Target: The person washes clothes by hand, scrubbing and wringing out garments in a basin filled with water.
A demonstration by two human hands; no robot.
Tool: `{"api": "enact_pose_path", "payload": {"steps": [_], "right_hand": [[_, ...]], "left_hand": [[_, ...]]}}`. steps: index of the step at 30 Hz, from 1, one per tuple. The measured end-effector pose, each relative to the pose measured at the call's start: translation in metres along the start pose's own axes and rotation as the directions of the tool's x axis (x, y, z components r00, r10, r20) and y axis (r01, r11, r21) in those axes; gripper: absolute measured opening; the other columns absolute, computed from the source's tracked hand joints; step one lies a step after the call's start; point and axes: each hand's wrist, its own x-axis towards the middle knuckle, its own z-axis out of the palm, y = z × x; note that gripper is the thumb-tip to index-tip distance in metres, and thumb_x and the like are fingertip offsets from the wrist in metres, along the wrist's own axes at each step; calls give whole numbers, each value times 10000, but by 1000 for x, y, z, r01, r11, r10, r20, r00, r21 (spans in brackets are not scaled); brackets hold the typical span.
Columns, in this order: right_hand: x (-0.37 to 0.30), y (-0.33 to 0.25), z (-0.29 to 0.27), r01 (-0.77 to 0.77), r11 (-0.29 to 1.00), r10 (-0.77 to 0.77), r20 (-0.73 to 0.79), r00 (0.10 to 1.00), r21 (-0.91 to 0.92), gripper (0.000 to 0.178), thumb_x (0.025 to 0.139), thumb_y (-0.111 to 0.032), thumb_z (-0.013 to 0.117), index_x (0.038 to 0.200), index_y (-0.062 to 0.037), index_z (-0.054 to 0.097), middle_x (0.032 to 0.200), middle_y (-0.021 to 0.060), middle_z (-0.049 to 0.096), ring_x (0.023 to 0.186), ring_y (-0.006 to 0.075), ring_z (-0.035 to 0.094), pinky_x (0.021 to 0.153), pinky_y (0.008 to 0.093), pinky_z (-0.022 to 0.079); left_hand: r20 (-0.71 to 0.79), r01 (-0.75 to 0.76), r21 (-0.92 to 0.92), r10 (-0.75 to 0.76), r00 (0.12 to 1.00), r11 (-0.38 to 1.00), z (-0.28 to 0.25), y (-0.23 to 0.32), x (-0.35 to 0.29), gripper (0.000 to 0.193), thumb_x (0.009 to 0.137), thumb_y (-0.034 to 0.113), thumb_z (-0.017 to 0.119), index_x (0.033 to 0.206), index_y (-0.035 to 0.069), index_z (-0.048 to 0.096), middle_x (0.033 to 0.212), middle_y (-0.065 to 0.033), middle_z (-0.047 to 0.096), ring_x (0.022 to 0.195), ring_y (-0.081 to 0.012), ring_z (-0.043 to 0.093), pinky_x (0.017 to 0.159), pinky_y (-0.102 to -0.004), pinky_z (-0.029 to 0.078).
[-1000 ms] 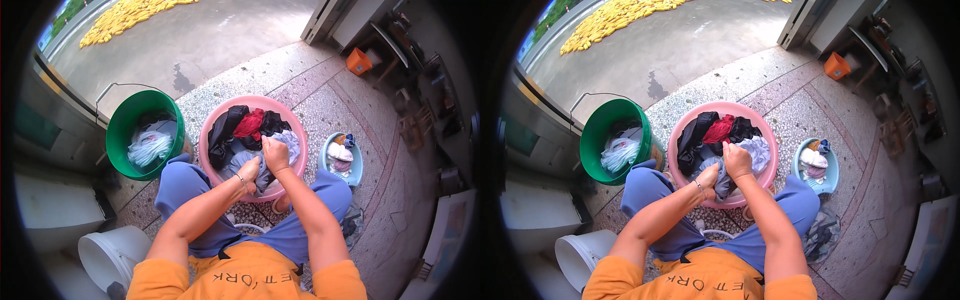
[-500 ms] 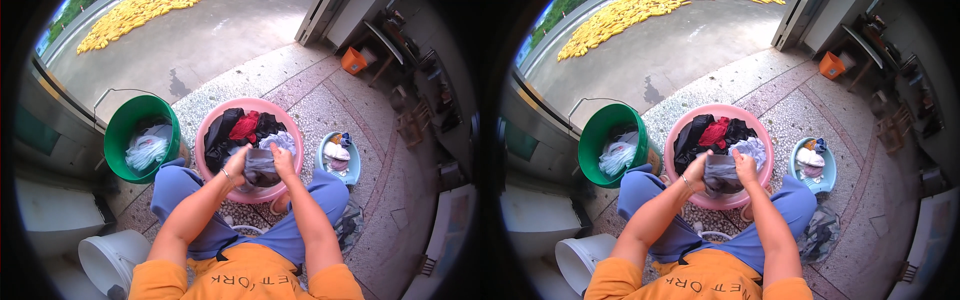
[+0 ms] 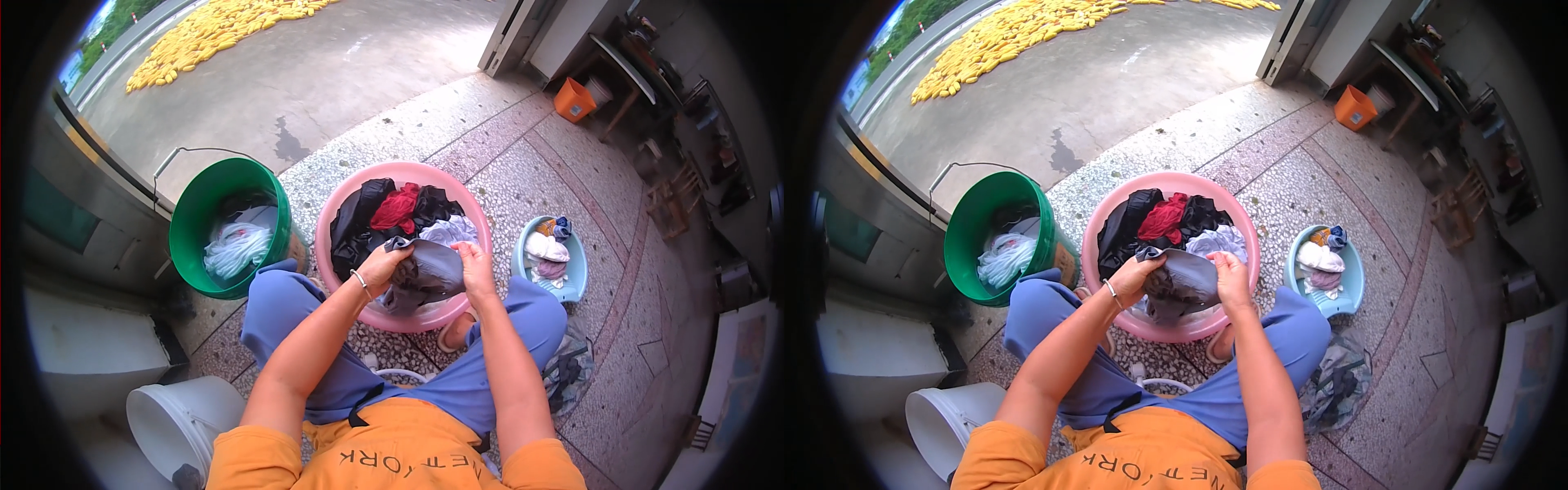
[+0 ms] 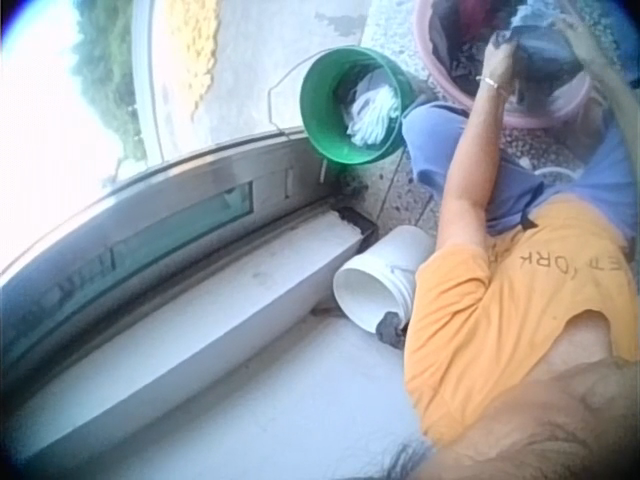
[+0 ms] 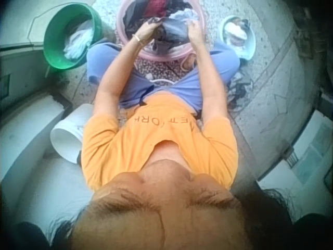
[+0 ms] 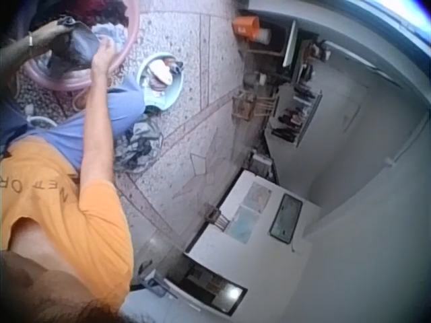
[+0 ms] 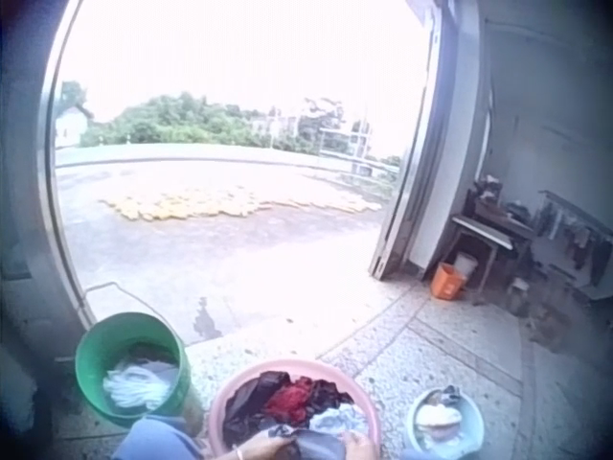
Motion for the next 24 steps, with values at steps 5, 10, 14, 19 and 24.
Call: {"api": "enact_pose_path", "payload": {"steps": [5,10,14,19,24], "right_hand": [[-4,4,24,-56,998,56,135,989,-4,216,880,-248,559,930,-43,608,805,-9,585,724,52,500,675,208,416],[-17,-4,36,-276,935,221,242,945,223,274,808,-213,659,996,-32,572,868,22,607,734,75,552,673,234,456],[-12,-12,69,148,956,-181,-114,977,-254,226,885,-227,554,861,-4,579,743,7,568,675,64,492,597,231,419],[-33,-43,142,707,514,-518,481,707,-485,305,864,-249,522,658,-24,524,628,183,530,575,333,547,513,389,415],[30,-6,78,343,401,-434,153,888,-849,373,893,-324,453,652,-55,547,609,183,560,551,362,560,495,447,434]], "left_hand": [[-174,-97,-106,78,982,990,-4,-4,5,139,871,201,535,919,73,566,811,-25,607,713,-157,596,671,-323,492],[-303,-153,-245,74,950,958,-17,-9,18,174,870,246,547,901,78,581,812,-46,623,719,-181,607,684,-342,498],[-326,-47,-293,-53,944,955,-8,-16,23,307,857,388,554,902,85,570,805,-36,592,722,-185,579,697,-358,479],[-44,-347,-315,351,935,883,-47,-59,35,282,889,387,439,822,154,584,889,-51,624,763,-180,595,635,-317,472],[-121,85,-418,-149,981,904,28,-32,11,217,855,317,503,820,127,601,769,-12,631,657,-162,605,636,-307,499]]}}
